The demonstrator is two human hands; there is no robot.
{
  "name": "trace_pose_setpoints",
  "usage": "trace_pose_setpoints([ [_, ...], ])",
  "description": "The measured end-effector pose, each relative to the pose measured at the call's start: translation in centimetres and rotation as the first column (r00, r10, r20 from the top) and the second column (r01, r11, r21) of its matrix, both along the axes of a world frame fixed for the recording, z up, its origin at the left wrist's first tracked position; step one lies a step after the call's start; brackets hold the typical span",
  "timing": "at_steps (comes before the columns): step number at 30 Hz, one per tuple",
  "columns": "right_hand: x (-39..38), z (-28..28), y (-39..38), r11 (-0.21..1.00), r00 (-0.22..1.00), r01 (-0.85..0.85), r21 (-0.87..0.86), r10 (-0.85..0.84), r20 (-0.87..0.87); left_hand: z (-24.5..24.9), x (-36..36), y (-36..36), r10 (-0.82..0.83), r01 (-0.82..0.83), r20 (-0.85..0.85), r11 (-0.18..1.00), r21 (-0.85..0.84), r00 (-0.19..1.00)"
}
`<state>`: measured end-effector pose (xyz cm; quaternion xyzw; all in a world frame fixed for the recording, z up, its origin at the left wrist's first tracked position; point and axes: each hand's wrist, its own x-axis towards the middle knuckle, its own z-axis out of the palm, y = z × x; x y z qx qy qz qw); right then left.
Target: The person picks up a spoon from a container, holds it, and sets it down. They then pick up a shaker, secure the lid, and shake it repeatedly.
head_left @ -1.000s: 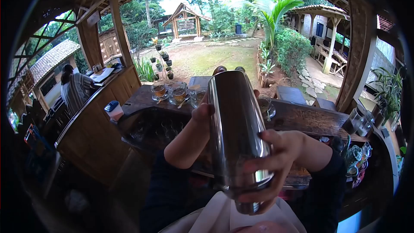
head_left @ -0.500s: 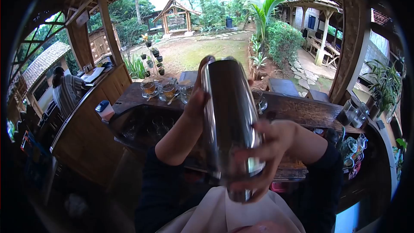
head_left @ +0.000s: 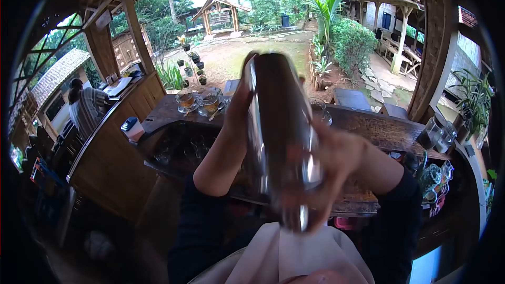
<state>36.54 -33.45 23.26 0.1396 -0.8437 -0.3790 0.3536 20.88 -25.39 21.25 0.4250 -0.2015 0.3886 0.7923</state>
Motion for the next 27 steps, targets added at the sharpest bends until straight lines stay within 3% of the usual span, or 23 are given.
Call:
trace_pose_setpoints([
  [1,0.3,0.6,0.3,0.875,0.993,0.008,-0.485,-0.062,-0.095,-0.3,0.2,2.4,-0.085,0.060,-0.118,0.979,-0.196,0.989],
  [2,1.1,0.5,1.2,0.423,0.973,-0.040,-0.905,-0.191,-0.132,-0.4,0.8,4.9,-0.196,0.159,-0.224,0.972,-0.174,0.955],
  [3,0.8,0.2,3.8,0.855,0.860,0.360,-0.372,-0.459,-0.224,-1.0,1.9,5.5,-0.195,0.157,-0.223,0.972,-0.174,0.955],
  [4,-0.6,-0.6,5.0,0.744,0.784,0.014,-0.668,-0.423,-0.454,-1.7,3.7,5.8,-0.199,0.147,-0.109,0.918,-0.367,0.974],
  [5,-0.7,-1.0,5.0,0.743,0.785,0.013,-0.669,-0.422,-0.453,-2.6,4.8,6.3,-0.179,0.152,0.005,0.823,-0.547,0.984],
  [7,-1.0,-0.7,4.5,0.750,0.781,0.101,-0.654,-0.467,-0.416,-3.1,4.6,6.3,-0.226,0.206,0.022,0.840,-0.501,0.974],
  [9,-0.9,0.2,-0.6,0.687,0.838,0.317,-0.654,-0.525,-0.145,-1.9,2.2,2.8,-0.120,0.090,-0.101,0.959,-0.267,0.988],
  [10,-1.4,-0.7,-1.3,0.908,0.931,0.223,-0.354,-0.307,-0.199,-0.7,0.8,0.8,-0.303,0.267,-0.086,0.918,-0.294,0.949],
  [11,-1.7,-1.1,-1.5,0.998,0.984,0.069,-0.011,-0.070,-0.164,-1.4,0.6,-0.2,0.005,-0.021,-0.064,0.966,-0.259,0.998],
  [13,-1.3,-0.8,-1.1,0.997,0.987,0.021,0.069,-0.010,-0.163,-1.9,1.0,-0.5,0.179,-0.223,0.210,0.953,0.208,0.961],
  [14,-1.0,-0.7,-1.0,0.990,0.984,-0.026,0.139,0.050,-0.172,-2.6,1.1,1.4,0.186,-0.192,0.060,0.976,0.102,0.981],
  [15,0.6,-0.5,-1.0,0.908,0.984,0.078,-0.412,-0.138,-0.117,-2.9,1.1,3.4,0.171,-0.173,-0.098,0.985,-0.015,0.980],
  [16,2.1,-0.2,-0.7,0.533,0.964,0.171,-0.829,-0.264,0.029,-1.9,1.2,3.9,-0.037,-0.024,-0.236,0.968,-0.249,0.971],
  [17,1.2,-1.0,1.0,0.478,0.895,0.007,-0.879,-0.394,-0.207,-2.3,1.7,5.3,-0.322,0.285,-0.096,0.917,-0.280,0.942],
  [18,0.7,-0.2,1.8,0.661,0.769,0.270,-0.700,-0.586,-0.257,-2.8,3.1,5.3,-0.206,0.127,-0.159,0.906,-0.404,0.966],
  [19,0.1,-0.8,3.0,0.530,0.718,0.013,-0.848,-0.595,-0.361,-2.7,4.4,4.6,-0.097,-0.038,-0.235,0.859,-0.511,0.967],
  [20,0.7,-0.8,2.9,0.560,0.740,0.054,-0.827,-0.578,-0.343,-2.8,4.5,3.9,-0.026,-0.224,-0.412,0.806,-0.547,0.911],
  [21,0.9,0.3,2.1,0.601,0.762,0.096,-0.793,-0.557,-0.331,-2.0,4.1,3.3,-0.028,-0.220,-0.412,0.812,-0.541,0.911],
  [23,0.1,1.4,-1.1,0.721,0.852,0.296,-0.626,-0.496,-0.169,-0.9,2.1,2.5,-0.184,0.078,-0.256,0.924,-0.374,0.949],
  [24,-0.3,1.2,-3.6,0.786,0.901,0.290,-0.545,-0.417,-0.122,-0.8,1.3,1.6,-0.272,0.215,-0.190,0.938,-0.272,0.943],
  [25,-0.5,1.2,-5.0,0.847,0.939,0.273,-0.457,-0.337,-0.063,-0.9,0.9,0.4,-0.236,0.227,-0.032,0.958,-0.173,0.971],
  [26,-0.7,0.9,-4.2,0.848,0.941,0.273,-0.454,-0.333,-0.056,-1.2,0.9,0.1,-0.121,0.116,0.071,0.991,0.064,0.990],
  [27,-0.9,0.3,-2.9,0.985,0.985,0.138,-0.101,-0.148,-0.091,-1.4,1.0,-0.1,-0.028,-0.027,0.193,0.960,0.280,0.981],
])
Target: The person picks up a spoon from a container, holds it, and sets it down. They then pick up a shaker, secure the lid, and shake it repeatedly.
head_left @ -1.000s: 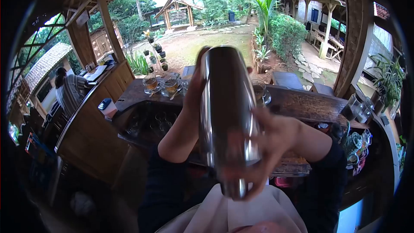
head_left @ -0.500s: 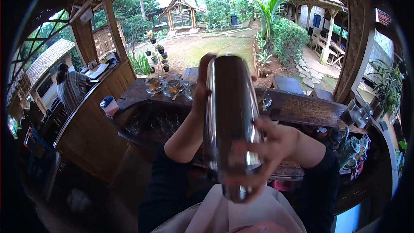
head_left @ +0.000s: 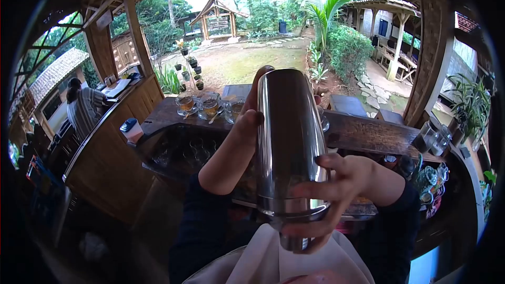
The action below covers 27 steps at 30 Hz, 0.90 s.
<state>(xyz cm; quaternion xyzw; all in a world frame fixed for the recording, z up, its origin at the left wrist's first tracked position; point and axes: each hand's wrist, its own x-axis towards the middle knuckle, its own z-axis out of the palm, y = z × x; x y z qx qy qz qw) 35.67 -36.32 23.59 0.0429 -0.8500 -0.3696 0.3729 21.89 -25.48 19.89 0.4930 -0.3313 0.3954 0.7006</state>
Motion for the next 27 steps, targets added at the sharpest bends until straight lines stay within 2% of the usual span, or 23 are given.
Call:
trace_pose_setpoints([
  [1,-0.1,-0.3,0.8,0.921,0.986,-0.163,0.354,0.146,0.075,-0.1,-0.4,0.8,-0.056,0.054,-0.102,0.998,-0.031,0.993],
  [2,0.7,-0.1,0.9,0.997,0.996,-0.080,-0.002,0.080,-0.028,-0.2,-0.1,2.4,0.009,-0.094,-0.291,0.956,-0.279,0.957],
  [3,1.6,0.3,1.2,0.931,0.995,-0.018,-0.364,-0.020,-0.101,0.1,0.1,4.2,-0.117,-0.020,-0.372,0.938,-0.346,0.921],
  [4,2.0,0.7,2.5,0.915,0.975,0.112,-0.388,-0.177,-0.136,0.6,0.3,5.3,-0.245,0.048,-0.438,0.909,-0.414,0.865],
  [5,2.2,0.1,4.3,0.886,0.908,0.317,-0.338,-0.387,-0.163,-0.4,1.7,6.2,-0.413,0.313,-0.220,0.871,-0.379,0.884],
  [6,2.2,-0.2,4.9,0.885,0.904,0.327,-0.331,-0.395,-0.163,-0.8,2.2,4.8,-0.148,-0.070,-0.337,0.827,-0.557,0.930],
  [8,2.2,-0.5,5.3,0.784,0.854,0.020,-0.620,-0.336,-0.398,-0.5,3.1,3.4,-0.071,-0.196,-0.354,0.723,-0.663,0.933],
  [10,1.7,0.3,1.8,0.851,0.922,0.280,-0.445,-0.368,-0.124,0.0,0.9,2.2,-0.341,0.091,-0.283,0.767,-0.635,0.897],
  [11,1.5,-0.4,0.4,0.916,0.953,0.300,-0.265,-0.302,0.037,0.0,0.1,2.0,-0.275,-0.075,-0.466,0.794,-0.603,0.841],
  [12,1.1,-1.3,-0.5,0.976,0.973,0.218,-0.011,-0.217,0.075,0.9,-0.5,0.0,-0.158,-0.091,-0.408,0.844,-0.528,0.899],
  [13,0.8,-1.7,-0.9,0.965,0.980,0.107,0.240,-0.143,0.137,0.5,-0.5,-1.1,-0.041,-0.045,-0.311,0.963,-0.266,0.949],
  [14,1.0,-1.7,-0.9,0.964,0.979,0.117,0.239,-0.153,0.138,0.2,-0.2,-1.8,0.042,-0.038,-0.178,0.999,0.023,0.983],
  [15,1.1,-1.9,-0.8,0.963,0.985,0.108,0.249,-0.139,0.107,0.3,0.8,-2.2,0.003,-0.002,-0.011,0.996,0.090,1.000],
  [16,1.2,-2.1,-0.9,0.961,0.990,0.100,0.256,-0.123,0.075,0.2,0.9,-1.9,-0.007,0.009,-0.017,0.996,0.087,1.000],
  [17,1.7,-1.3,-0.8,0.972,0.979,0.174,0.158,-0.187,0.078,0.1,1.1,-1.1,-0.206,0.134,-0.259,0.954,-0.270,0.944],
  [18,2.2,-0.6,-0.2,0.969,0.967,0.247,0.008,-0.247,0.065,-0.1,1.5,-0.2,-0.454,0.144,-0.397,0.783,-0.605,0.798],
  [19,2.7,0.1,0.5,0.939,0.949,0.315,-0.139,-0.309,0.059,-0.4,2.2,1.1,-0.592,0.305,-0.338,0.728,-0.613,0.732],
  [21,3.8,-0.6,3.4,0.811,0.904,0.229,-0.539,-0.383,-0.191,-2.2,5.7,3.6,-0.429,0.206,-0.272,0.785,-0.584,0.861],
  [22,4.4,-0.7,3.1,0.808,0.896,0.248,-0.534,-0.401,-0.191,-2.4,6.9,3.7,-0.330,0.137,-0.261,0.817,-0.560,0.907],
  [24,5.1,0.6,2.2,0.822,0.896,0.314,-0.476,-0.422,-0.139,-1.7,7.2,3.2,-0.376,0.219,-0.227,0.831,-0.511,0.898],
  [25,2.9,2.6,-1.4,0.445,0.892,0.086,-0.892,-0.433,-0.130,-0.6,6.1,2.1,-0.519,0.328,-0.231,0.766,-0.552,0.823],
  [26,2.5,2.2,-3.2,0.702,0.923,0.263,-0.662,-0.384,-0.040,0.4,5.0,0.7,-0.649,0.423,-0.226,0.681,-0.598,0.726],
  [27,2.5,1.8,-4.4,0.868,0.928,0.369,-0.333,-0.366,0.074,1.3,3.9,-0.9,-0.572,0.376,-0.255,0.753,-0.539,0.779],
])
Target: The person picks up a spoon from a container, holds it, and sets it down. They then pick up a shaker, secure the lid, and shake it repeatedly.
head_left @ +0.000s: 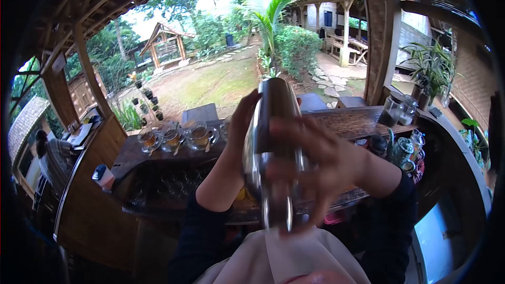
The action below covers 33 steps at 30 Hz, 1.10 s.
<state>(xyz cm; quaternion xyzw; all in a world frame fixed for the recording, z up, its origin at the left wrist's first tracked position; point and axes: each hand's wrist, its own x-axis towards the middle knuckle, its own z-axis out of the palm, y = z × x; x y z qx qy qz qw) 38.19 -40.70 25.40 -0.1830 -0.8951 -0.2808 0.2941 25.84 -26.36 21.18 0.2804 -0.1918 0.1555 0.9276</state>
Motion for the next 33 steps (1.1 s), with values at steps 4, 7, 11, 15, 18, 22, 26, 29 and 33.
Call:
trace_pose_setpoints([
  [4,1.4,1.2,-1.6,0.955,0.985,-0.133,0.266,0.099,0.139,-0.1,1.4,-0.7,0.316,-0.320,0.051,0.936,0.145,0.947],
  [7,4.7,2.0,0.2,0.992,0.983,0.123,0.025,-0.119,-0.138,1.4,6.9,2.3,0.264,-0.239,-0.011,0.888,0.394,0.964],
  [11,7.6,0.7,2.1,0.942,0.829,0.335,0.015,-0.287,-0.481,-1.3,14.5,3.7,0.311,-0.324,0.100,0.856,0.402,0.945],
  [15,4.5,3.5,-5.1,0.884,0.885,0.466,0.037,-0.465,-0.019,4.5,9.1,-1.1,-0.032,0.037,-0.034,0.985,0.166,0.999],
  [18,6.6,3.0,-5.5,0.836,0.823,0.549,0.001,-0.540,-0.176,5.0,10.1,-1.7,0.149,-0.419,0.550,0.813,0.405,0.822],
  [22,10.5,3.4,-2.7,0.701,0.857,0.515,0.494,-0.411,-0.312,5.9,18.8,2.3,0.076,-0.030,-0.116,0.934,0.356,0.990],
  [26,12.5,2.0,-1.3,0.856,0.590,0.488,0.174,-0.177,-0.788,5.0,21.9,1.1,0.108,-0.036,-0.245,0.959,0.283,0.963],
  [29,9.6,2.7,-5.4,0.659,0.745,0.651,0.377,-0.459,-0.484,8.3,16.4,-3.3,-0.213,0.224,-0.070,0.921,0.320,0.975],
  [33,15.7,-0.2,-7.0,0.948,0.853,0.313,-0.056,-0.306,-0.423,8.2,16.5,-4.9,-0.001,-0.340,0.611,0.830,0.443,0.792],
])
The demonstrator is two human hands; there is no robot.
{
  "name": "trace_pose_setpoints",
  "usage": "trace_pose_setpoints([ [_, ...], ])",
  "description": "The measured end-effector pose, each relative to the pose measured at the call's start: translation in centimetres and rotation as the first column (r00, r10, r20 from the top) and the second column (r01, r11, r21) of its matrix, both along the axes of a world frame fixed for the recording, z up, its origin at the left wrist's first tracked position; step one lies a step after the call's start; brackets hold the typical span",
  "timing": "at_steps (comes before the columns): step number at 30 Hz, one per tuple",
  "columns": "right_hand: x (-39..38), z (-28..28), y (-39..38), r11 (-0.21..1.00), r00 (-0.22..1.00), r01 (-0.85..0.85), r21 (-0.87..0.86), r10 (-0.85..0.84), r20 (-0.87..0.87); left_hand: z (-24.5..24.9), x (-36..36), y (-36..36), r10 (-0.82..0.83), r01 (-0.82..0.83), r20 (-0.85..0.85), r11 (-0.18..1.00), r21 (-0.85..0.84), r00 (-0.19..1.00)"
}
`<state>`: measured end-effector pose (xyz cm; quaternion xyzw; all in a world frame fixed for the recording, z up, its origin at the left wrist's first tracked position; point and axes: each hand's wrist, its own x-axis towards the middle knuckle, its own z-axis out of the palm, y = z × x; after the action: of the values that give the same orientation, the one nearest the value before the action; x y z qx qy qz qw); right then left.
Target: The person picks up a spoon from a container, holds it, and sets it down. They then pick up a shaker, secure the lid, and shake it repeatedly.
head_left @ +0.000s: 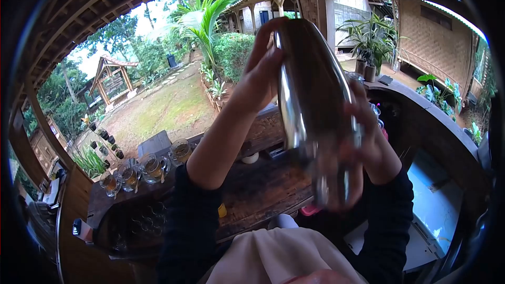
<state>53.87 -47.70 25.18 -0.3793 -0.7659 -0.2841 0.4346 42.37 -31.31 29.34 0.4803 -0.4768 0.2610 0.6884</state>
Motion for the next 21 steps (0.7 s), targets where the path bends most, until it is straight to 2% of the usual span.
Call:
trace_pose_setpoints([
  [1,0.5,-0.4,-0.3,0.987,0.993,-0.111,-0.113,0.107,-0.047,0.3,1.7,1.2,0.029,-0.047,-0.245,0.997,-0.069,0.969],
  [2,-0.7,1.3,1.2,0.991,0.983,-0.125,0.045,0.130,-0.126,0.5,3.5,2.4,0.034,-0.105,-0.474,0.987,-0.125,0.880],
  [3,-3.9,2.7,2.2,0.739,0.859,0.407,0.537,-0.509,0.050,-0.2,5.9,3.9,0.007,-0.065,-0.562,0.995,-0.082,0.827],
  [4,-1.0,2.8,4.4,0.802,0.974,0.195,0.565,-0.225,-0.017,-1.7,8.2,4.8,0.071,-0.169,-0.591,0.979,-0.112,0.804],
  [5,-0.8,2.3,5.2,0.863,0.966,0.227,0.452,-0.139,-0.220,-1.4,7.2,3.8,0.008,-0.227,-0.728,0.952,-0.203,0.685],
  [6,-0.8,1.9,5.7,0.917,0.904,0.224,0.331,-0.068,-0.423,-1.1,5.5,2.6,-0.071,-0.304,-0.835,0.912,-0.277,0.546],
  [7,-2.4,2.5,4.8,0.920,0.903,0.218,0.326,-0.064,-0.426,-1.4,4.7,2.2,-0.071,-0.312,-0.837,0.908,-0.280,0.543],
  [8,-4.1,3.2,3.1,0.910,0.958,0.264,0.320,-0.207,-0.200,-1.4,4.1,2.0,-0.030,-0.209,-0.686,0.942,-0.264,0.727],
  [9,-5.4,3.4,1.9,0.892,0.940,0.306,0.331,-0.339,0.043,-1.1,3.3,1.7,-0.008,-0.112,-0.489,0.970,-0.217,0.872],
  [10,-4.7,2.2,0.9,0.996,1.000,-0.016,0.092,0.018,-0.022,-0.5,1.2,2.0,-0.174,0.027,-0.592,0.968,-0.250,0.787],
  [11,-4.4,1.2,0.4,0.984,0.980,-0.177,-0.024,0.174,-0.098,-0.6,-0.2,1.0,-0.054,-0.028,-0.432,0.983,-0.180,0.900],
  [12,-4.1,1.0,0.6,0.975,0.972,-0.212,-0.064,0.204,-0.117,-0.5,-1.3,0.0,0.063,-0.096,-0.246,0.988,-0.124,0.967],
  [13,-3.4,1.0,0.8,0.983,0.982,-0.170,-0.068,0.164,-0.091,-0.4,-1.6,-0.2,0.044,-0.046,-0.039,0.997,-0.056,0.998],
  [14,-2.8,1.3,1.0,0.993,0.992,-0.104,-0.055,0.099,-0.078,-0.2,-1.1,0.3,0.046,-0.048,-0.037,0.997,-0.065,0.998],
  [16,-2.6,3.1,2.1,0.986,0.989,0.146,0.081,-0.142,-0.049,0.7,1.8,2.5,0.148,-0.237,-0.440,0.959,-0.155,0.886],
  [17,-2.7,3.4,3.0,0.939,0.963,0.267,0.218,-0.271,-0.012,0.6,4.3,3.9,-0.039,-0.077,-0.556,0.980,-0.185,0.830],
  [18,-2.5,3.8,4.0,0.896,0.940,0.336,0.291,-0.338,-0.043,-0.6,5.5,4.6,0.155,-0.275,-0.643,0.957,-0.091,0.750],
  [19,-2.4,3.8,4.4,0.896,0.941,0.330,0.297,-0.337,-0.030,-0.8,5.6,4.3,0.014,-0.270,-0.757,0.938,-0.215,0.653],
  [20,-2.2,3.5,5.0,0.950,0.942,0.237,0.204,-0.173,-0.289,-1.2,5.7,4.1,-0.136,-0.283,-0.833,0.901,-0.329,0.536],
  [21,-2.0,3.2,5.5,0.984,0.842,0.110,0.142,-0.016,-0.540,-1.6,4.9,3.8,-0.121,-0.298,-0.825,0.896,-0.331,0.553],
])
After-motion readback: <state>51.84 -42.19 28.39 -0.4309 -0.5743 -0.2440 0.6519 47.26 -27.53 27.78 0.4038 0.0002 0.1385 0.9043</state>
